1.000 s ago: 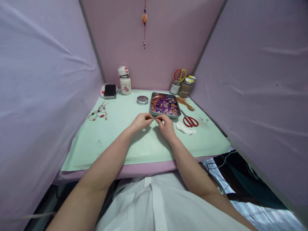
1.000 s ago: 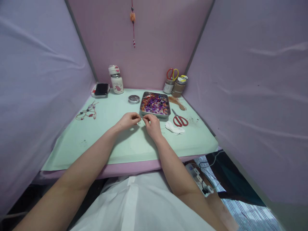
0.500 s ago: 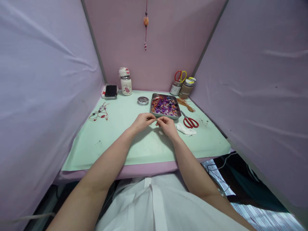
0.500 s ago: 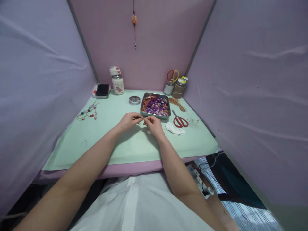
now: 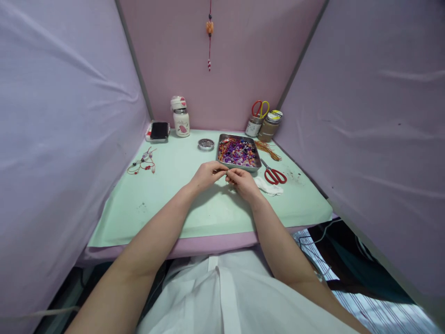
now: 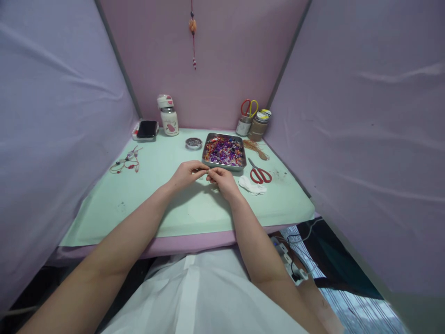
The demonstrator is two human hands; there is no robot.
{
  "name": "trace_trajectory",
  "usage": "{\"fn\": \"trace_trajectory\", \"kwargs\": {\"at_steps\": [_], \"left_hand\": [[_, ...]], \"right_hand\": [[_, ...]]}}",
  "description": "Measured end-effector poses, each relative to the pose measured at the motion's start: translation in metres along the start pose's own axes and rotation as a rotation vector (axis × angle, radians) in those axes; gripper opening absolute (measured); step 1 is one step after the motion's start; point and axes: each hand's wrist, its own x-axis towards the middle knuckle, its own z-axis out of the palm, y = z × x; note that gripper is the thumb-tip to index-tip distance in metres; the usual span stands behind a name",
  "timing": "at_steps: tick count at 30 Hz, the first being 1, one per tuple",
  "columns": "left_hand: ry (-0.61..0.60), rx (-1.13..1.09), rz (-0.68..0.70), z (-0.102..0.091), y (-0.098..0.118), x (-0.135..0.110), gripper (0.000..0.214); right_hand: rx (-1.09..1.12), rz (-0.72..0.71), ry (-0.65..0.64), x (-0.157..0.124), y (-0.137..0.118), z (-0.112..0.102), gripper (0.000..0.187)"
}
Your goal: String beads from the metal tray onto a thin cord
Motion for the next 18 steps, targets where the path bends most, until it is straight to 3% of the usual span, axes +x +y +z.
{"fn": "trace_trajectory", "kwargs": {"at_steps": [6,18], "left_hand": [[-0.046,-0.022,0.043,-0.0027,-0.0001,0.0016,0.021],[0.001,-0.002,0.076,-0.0032,0.0038,0.0006,0.014]], "right_hand": [[0.05,0.03,-0.059,-0.0003,-0.001,-0.0025,0.037],[0.016,-0.021,0.049,0.0019,-0.0011,-0.0012,0.038]]}}
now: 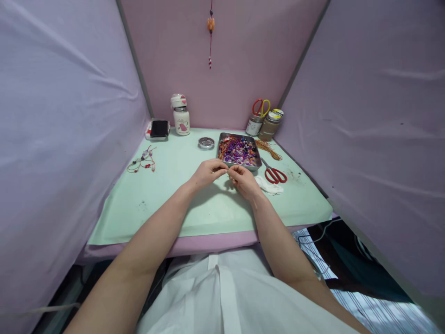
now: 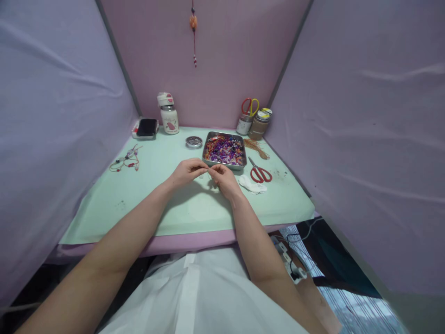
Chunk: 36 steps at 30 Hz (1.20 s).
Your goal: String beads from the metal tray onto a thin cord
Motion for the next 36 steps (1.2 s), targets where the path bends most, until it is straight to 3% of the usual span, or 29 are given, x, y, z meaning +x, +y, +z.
{"fn": "trace_trajectory", "kwargs": {"at_steps": [5,9,19,25,28,32,34,36], "left_hand": [[0.053,-0.015,-0.05,0.0,-0.002,0.001,0.015],[0.083,-0.041,-0.082,0.0,-0.006,0.002,0.016],[-0.079,-0.229,-0.193,0.0,-0.003,0.002,0.019],[-0.092,-0.434,-0.109,-0.005,0.003,0.0,0.02],[-0.085,-0.578,-0.143,-0.006,0.005,-0.002,0.02],[0.0,-0.644,-0.205,-0.006,0.006,-0.001,0.024],[0.059,-0.53,-0.221,-0.004,0.005,0.0,0.023],[0.104,-0.334,-0.214,-0.001,0.002,0.001,0.021]], "right_hand": [[-0.045,-0.086,0.066,0.0,-0.001,0.0,0.036],[-0.144,-0.158,0.022,-0.002,-0.002,0.001,0.03],[-0.144,-0.328,0.11,-0.001,-0.003,0.003,0.024],[-0.21,-0.288,0.101,0.001,0.001,0.001,0.024],[-0.282,-0.245,0.083,0.003,0.007,-0.002,0.024],[-0.536,-0.323,0.263,0.005,0.011,-0.005,0.012],[-0.631,-0.448,0.372,0.002,0.008,-0.003,0.01],[-0.657,-0.566,0.389,-0.002,0.003,0.001,0.01]]}}
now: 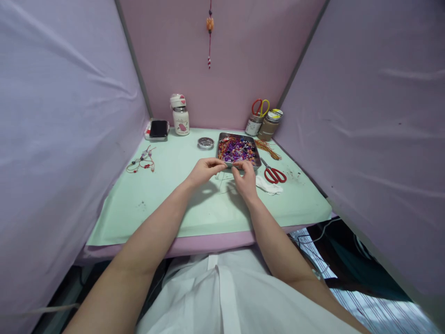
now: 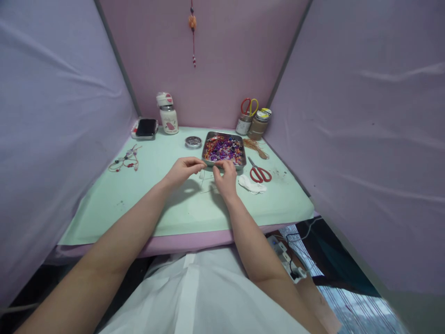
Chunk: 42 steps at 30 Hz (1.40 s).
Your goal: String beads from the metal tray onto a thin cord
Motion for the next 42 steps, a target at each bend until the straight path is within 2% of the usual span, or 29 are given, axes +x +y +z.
{"fn": "trace_trajectory", "kwargs": {"at_steps": [4,7,11,18,25,31,37,39,42], "left_hand": [[0.062,0.353,0.13,0.004,-0.011,0.001,0.016],[0.059,0.485,0.221,0.006,-0.016,0.001,0.016],[0.048,0.524,0.264,0.008,-0.018,0.0,0.015],[0.038,0.541,0.251,0.009,-0.017,-0.001,0.015],[0.052,0.436,0.115,0.01,-0.013,-0.001,0.018],[0.09,0.121,-0.074,0.008,-0.01,0.001,0.017],[0.09,-0.027,-0.219,0.005,-0.011,0.004,0.023],[0.084,-0.036,-0.243,0.004,-0.01,0.004,0.024],[0.088,-0.036,-0.26,0.003,-0.006,0.002,0.025]], "right_hand": [[-0.04,-0.119,-0.018,-0.004,-0.013,-0.002,0.009],[-0.123,-0.137,-0.043,-0.006,-0.015,-0.001,0.009],[-0.193,-0.136,-0.054,-0.007,-0.012,0.001,0.01],[-0.225,-0.155,-0.076,-0.007,-0.01,0.003,0.008],[-0.181,-0.093,-0.104,-0.007,-0.011,0.005,0.009],[-0.035,-0.014,-0.106,-0.005,-0.011,0.004,0.009],[0.004,0.011,-0.295,-0.007,-0.011,0.007,0.014],[-0.018,0.009,-0.291,-0.008,-0.01,0.008,0.012],[-0.121,0.028,-0.199,-0.008,-0.007,0.007,0.011]]}}
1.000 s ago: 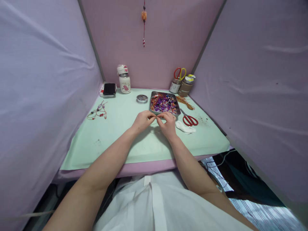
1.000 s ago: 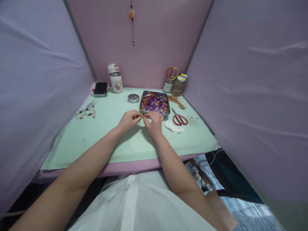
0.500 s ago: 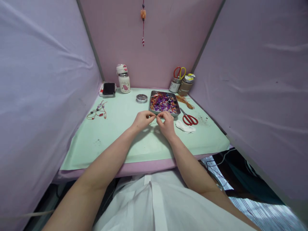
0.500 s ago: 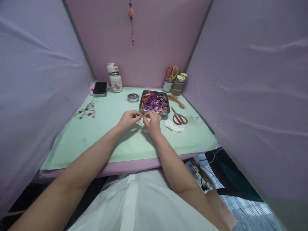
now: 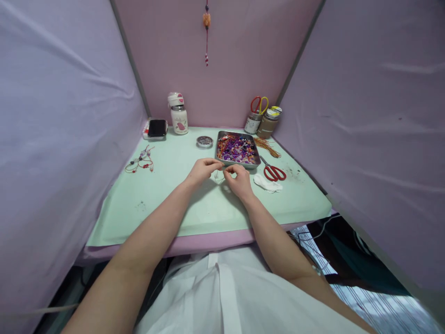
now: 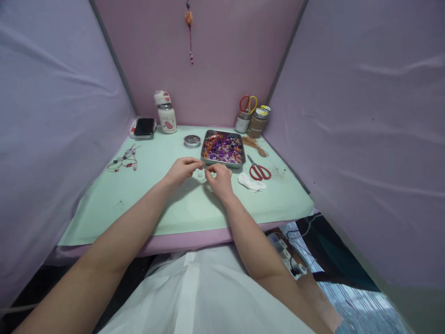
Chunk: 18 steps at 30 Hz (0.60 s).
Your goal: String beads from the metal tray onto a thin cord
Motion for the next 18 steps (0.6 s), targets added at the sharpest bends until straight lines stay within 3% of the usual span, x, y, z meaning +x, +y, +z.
{"fn": "trace_trajectory", "kwargs": {"at_steps": [7,10,14,18], "left_hand": [[-0.066,-0.133,-0.105,-0.002,0.011,-0.008,0.027],[-0.108,-0.225,-0.136,-0.003,0.008,-0.006,0.03],[-0.141,-0.317,-0.175,-0.005,0.003,-0.001,0.027],[-0.154,-0.35,-0.208,-0.005,0.003,-0.001,0.024]], "right_hand": [[-0.196,0.087,0.187,0.001,0.013,0.0,0.01],[-0.138,-0.036,0.17,0.0,0.008,-0.001,0.023],[-0.024,-0.296,0.079,-0.004,-0.001,-0.003,0.027],[-0.036,-0.375,0.01,-0.006,-0.003,-0.001,0.028]]}}
